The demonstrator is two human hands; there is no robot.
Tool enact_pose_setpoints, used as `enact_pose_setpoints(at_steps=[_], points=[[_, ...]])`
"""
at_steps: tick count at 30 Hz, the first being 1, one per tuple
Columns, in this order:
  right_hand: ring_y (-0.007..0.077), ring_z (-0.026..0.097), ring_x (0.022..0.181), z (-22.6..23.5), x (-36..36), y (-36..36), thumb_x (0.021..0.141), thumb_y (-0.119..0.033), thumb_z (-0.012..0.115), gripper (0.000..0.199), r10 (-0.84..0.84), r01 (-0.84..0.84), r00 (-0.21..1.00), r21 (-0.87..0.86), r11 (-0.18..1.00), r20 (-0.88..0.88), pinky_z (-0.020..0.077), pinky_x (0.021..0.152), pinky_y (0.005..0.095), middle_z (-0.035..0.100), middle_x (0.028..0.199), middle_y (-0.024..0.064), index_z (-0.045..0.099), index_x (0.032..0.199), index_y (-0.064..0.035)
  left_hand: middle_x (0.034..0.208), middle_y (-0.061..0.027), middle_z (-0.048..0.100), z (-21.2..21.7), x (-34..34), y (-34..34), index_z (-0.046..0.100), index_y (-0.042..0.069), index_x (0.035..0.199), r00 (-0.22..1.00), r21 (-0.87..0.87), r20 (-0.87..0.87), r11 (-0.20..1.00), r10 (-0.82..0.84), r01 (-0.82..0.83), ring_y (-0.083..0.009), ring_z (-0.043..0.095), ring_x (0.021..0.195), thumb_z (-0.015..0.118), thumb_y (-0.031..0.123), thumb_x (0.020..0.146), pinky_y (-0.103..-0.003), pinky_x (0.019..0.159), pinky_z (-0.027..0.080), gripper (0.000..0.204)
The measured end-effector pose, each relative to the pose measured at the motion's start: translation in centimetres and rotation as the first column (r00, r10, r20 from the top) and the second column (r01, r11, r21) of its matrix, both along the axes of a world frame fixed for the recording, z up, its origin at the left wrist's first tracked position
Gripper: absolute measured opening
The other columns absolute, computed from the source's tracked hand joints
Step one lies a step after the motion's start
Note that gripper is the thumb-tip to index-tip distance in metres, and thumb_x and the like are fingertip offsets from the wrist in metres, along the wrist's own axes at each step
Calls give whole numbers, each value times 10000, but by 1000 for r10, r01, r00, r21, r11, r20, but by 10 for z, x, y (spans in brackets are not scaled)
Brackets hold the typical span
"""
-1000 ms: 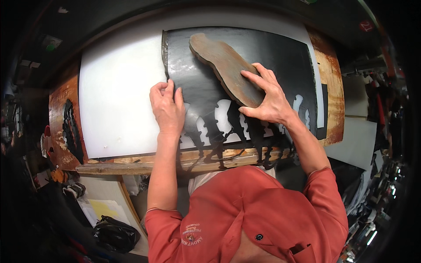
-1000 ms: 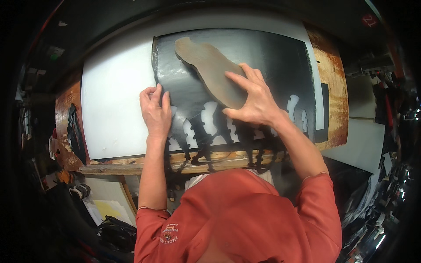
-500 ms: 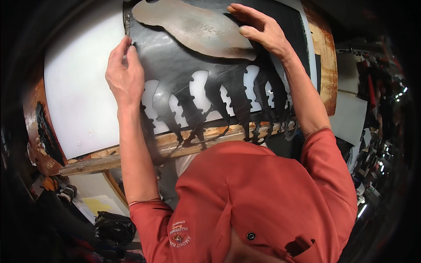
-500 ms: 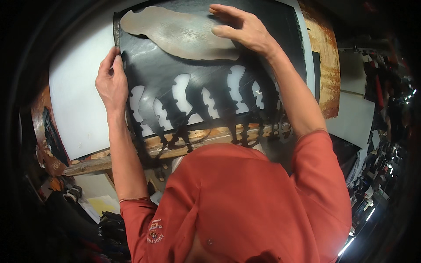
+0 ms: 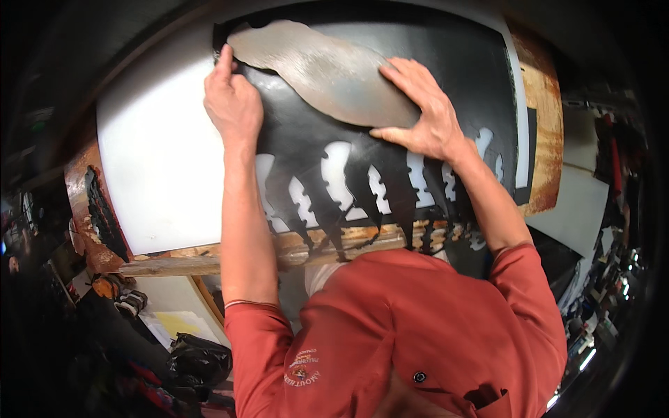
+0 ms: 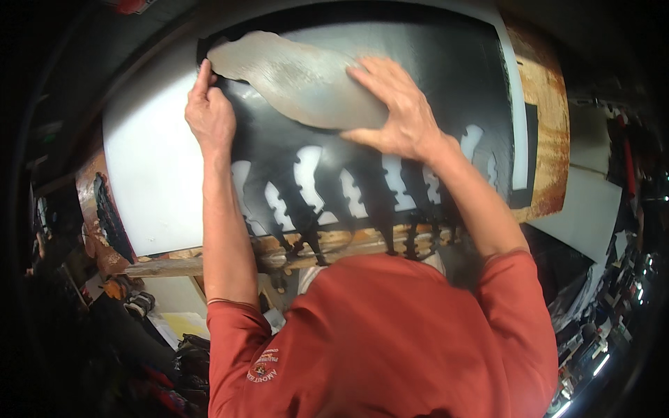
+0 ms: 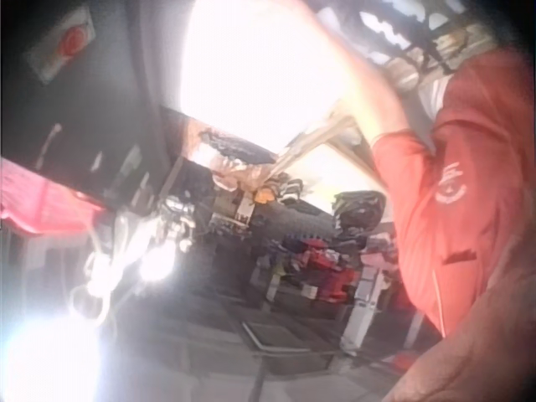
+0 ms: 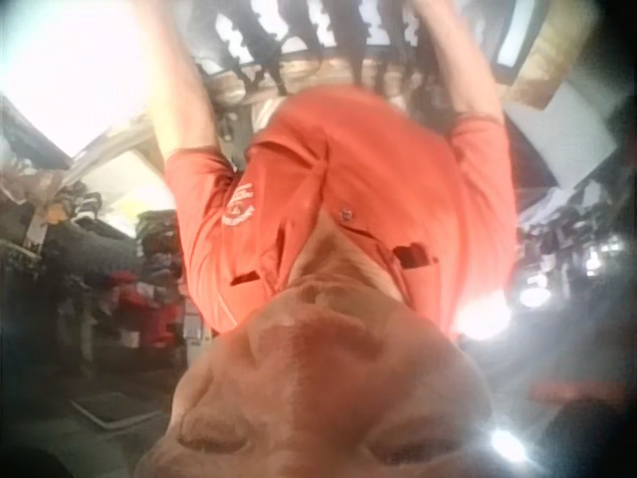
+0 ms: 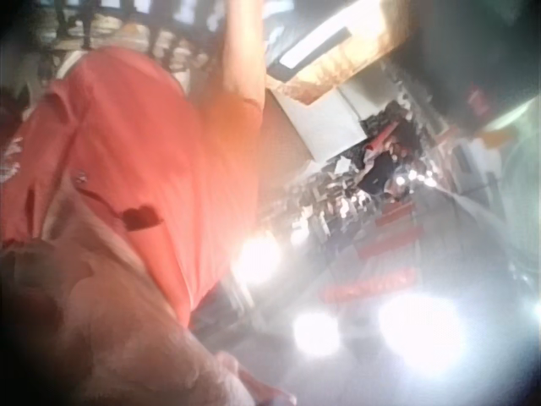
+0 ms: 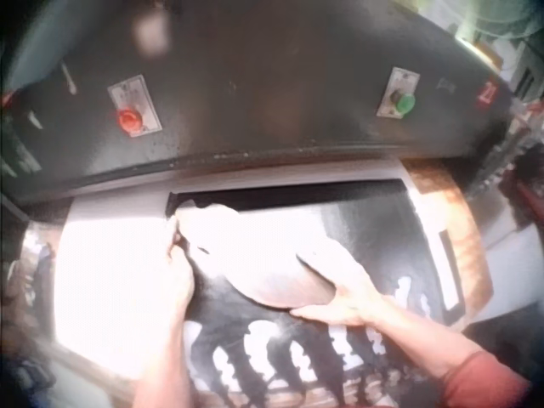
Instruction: The person removes a black rubber sheet from a plastic bag and places it on a workbench. They use a flat tool to press the sheet into a machine, then manually peel off cut-out rubber pieces. The person repeats this process with another sheet, peeling and collecting the cut pieces.
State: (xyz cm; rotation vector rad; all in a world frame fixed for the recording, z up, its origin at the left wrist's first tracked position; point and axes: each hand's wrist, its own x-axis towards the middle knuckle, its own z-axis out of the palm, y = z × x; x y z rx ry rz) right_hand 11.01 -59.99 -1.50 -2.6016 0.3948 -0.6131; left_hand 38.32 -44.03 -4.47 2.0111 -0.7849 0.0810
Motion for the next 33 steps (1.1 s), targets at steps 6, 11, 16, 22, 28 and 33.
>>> enact_pose_setpoints(at_steps=[6,11,16,22,28,33], points=[[451,534,1375,1,4,7,634,-256,974,874,26,-29,999,90,996,27,459,1145,524,577,1469,251,634,1406,-30,1173,-182,692,2,-3,2,679,76,1391,996,-28,-89,1000,9,-12,-317,682,1094,466,18,934,-391,1031,513,508],[452,535,1371,3,7,7,636,-257,973,854,23,-26,999,82,996,42,467,1135,524,577,1467,254,646,1393,-36,1176,-187,688,2,-3,0,666,63,1402,999,-34,-37,999,11,-13,-316,671,1090,475,30,938,-396,1012,516,503],[460,546,1347,0,12,14,648,-274,965,834,-11,8,999,78,997,45,477,1122,524,582,1452,267,655,1383,-33,1147,-216,700,-1,0,-4,664,46,1394,998,16,43,999,44,-44,-359,665,1075,495,44,930,-429,995,515,494],[385,525,1397,1,-4,-3,730,-342,928,910,76,-68,997,243,968,-23,413,1193,472,531,1526,213,548,1507,-59,1148,-184,721,-8,5,-6,695,59,1373,996,-99,-80,993,50,-58,-299,688,1069,523,88,959,-388,1001,522,450],[237,587,1355,10,-24,-43,893,-214,806,757,-185,-159,953,916,369,240,463,1160,356,645,1447,116,483,1551,-29,1220,-142,720,-8,8,-3,685,79,1401,992,-61,-118,997,39,-46,-232,702,1107,526,119,992,-353,1002,536,441],[271,530,1417,5,-27,-20,750,-266,924,994,40,-61,998,474,878,54,379,1229,409,598,1489,151,436,1585,-34,1232,-186,695,-7,7,-6,636,84,1456,994,30,-86,998,64,-62,-296,688,1122,511,139,992,-391,1025,520,484]])
